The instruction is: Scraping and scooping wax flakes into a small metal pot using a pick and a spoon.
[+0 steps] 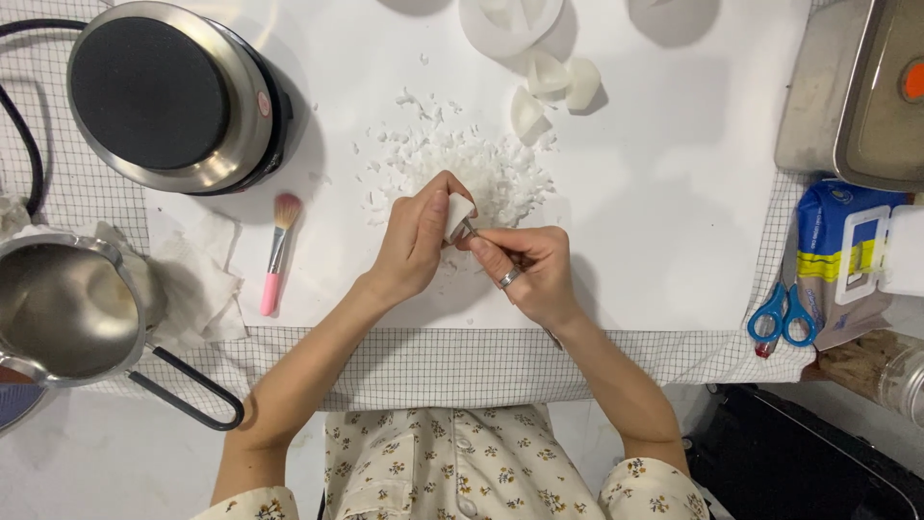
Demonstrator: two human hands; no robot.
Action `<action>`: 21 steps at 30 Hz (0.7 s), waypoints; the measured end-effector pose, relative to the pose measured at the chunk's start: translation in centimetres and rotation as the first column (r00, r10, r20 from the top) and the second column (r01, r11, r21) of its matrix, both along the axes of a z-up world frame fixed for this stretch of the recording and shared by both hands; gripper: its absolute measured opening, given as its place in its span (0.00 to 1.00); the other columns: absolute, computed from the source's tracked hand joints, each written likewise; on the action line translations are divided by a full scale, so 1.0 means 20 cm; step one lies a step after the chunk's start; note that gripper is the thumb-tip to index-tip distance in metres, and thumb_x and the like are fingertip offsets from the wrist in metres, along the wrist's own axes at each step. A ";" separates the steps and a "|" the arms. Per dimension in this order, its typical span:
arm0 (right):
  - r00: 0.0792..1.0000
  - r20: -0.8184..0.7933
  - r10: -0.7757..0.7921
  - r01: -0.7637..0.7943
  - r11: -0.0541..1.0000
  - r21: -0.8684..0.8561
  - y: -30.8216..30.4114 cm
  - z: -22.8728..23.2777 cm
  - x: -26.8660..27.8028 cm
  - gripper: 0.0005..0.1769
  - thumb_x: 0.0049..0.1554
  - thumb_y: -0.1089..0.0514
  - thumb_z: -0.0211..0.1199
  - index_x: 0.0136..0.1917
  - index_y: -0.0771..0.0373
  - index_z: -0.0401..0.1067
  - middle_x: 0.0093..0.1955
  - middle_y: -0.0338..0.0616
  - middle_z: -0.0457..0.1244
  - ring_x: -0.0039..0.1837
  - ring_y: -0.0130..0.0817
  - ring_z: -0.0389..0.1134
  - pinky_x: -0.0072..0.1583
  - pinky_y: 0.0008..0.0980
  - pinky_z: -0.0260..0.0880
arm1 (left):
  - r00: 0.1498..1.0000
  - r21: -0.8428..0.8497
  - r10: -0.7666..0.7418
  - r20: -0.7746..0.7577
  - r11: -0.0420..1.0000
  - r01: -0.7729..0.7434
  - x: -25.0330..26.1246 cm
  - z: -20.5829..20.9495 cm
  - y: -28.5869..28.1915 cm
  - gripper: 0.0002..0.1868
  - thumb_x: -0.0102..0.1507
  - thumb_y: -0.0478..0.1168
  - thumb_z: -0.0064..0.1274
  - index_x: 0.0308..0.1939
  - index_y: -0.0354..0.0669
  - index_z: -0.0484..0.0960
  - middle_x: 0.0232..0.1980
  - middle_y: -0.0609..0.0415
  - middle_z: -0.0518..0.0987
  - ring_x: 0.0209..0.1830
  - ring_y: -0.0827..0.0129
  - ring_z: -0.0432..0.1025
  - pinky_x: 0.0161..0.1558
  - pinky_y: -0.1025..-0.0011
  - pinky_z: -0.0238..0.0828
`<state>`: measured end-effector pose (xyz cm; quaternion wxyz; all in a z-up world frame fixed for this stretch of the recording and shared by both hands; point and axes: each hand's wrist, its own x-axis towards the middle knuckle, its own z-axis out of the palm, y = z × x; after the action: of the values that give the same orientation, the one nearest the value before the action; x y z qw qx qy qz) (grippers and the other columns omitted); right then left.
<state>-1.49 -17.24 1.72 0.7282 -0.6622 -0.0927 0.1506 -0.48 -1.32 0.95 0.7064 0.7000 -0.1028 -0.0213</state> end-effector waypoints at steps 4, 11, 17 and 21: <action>0.973 0.231 -0.026 0.051 0.993 -0.102 0.04 0.10 0.00 0.06 0.52 0.70 0.60 0.42 0.74 0.76 0.16 0.45 0.57 0.20 0.19 0.51 0.23 0.19 0.50 | 0.997 -0.089 -0.009 -0.075 0.996 0.003 0.00 0.03 0.00 0.24 0.68 0.47 0.21 0.32 0.40 0.71 0.12 0.54 0.68 0.11 0.74 0.59 0.16 0.81 0.55; 0.910 0.411 -0.062 0.118 0.986 -0.113 0.03 0.06 -0.03 0.05 0.52 0.68 0.60 0.38 0.72 0.76 0.16 0.43 0.55 0.19 0.23 0.49 0.23 0.20 0.49 | 0.958 -0.347 -0.075 -0.278 0.937 -0.027 0.03 0.06 0.06 0.20 0.67 0.49 0.22 0.33 0.42 0.67 0.14 0.57 0.63 0.13 0.76 0.56 0.14 0.81 0.51; 0.905 0.425 -0.008 0.119 0.965 -0.235 0.05 0.12 0.00 0.04 0.52 0.69 0.60 0.39 0.71 0.75 0.17 0.45 0.57 0.19 0.27 0.53 0.22 0.21 0.51 | 0.967 -0.442 -0.133 -0.219 0.897 0.023 0.04 0.03 0.07 0.21 0.67 0.54 0.26 0.35 0.41 0.64 0.15 0.54 0.62 0.11 0.74 0.57 0.15 0.79 0.53; 0.922 0.387 -0.007 0.113 0.961 -0.252 0.03 0.12 0.01 0.04 0.52 0.69 0.60 0.40 0.72 0.75 0.18 0.46 0.57 0.21 0.25 0.53 0.23 0.21 0.52 | 0.973 -0.440 -0.117 -0.201 0.898 0.018 0.04 0.05 0.07 0.17 0.66 0.52 0.30 0.39 0.42 0.62 0.15 0.55 0.63 0.10 0.74 0.56 0.15 0.80 0.52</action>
<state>-1.34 -16.58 4.10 0.6034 -0.7741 -0.1912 0.0070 0.35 0.04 1.86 0.8507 0.5136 -0.0496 -0.1007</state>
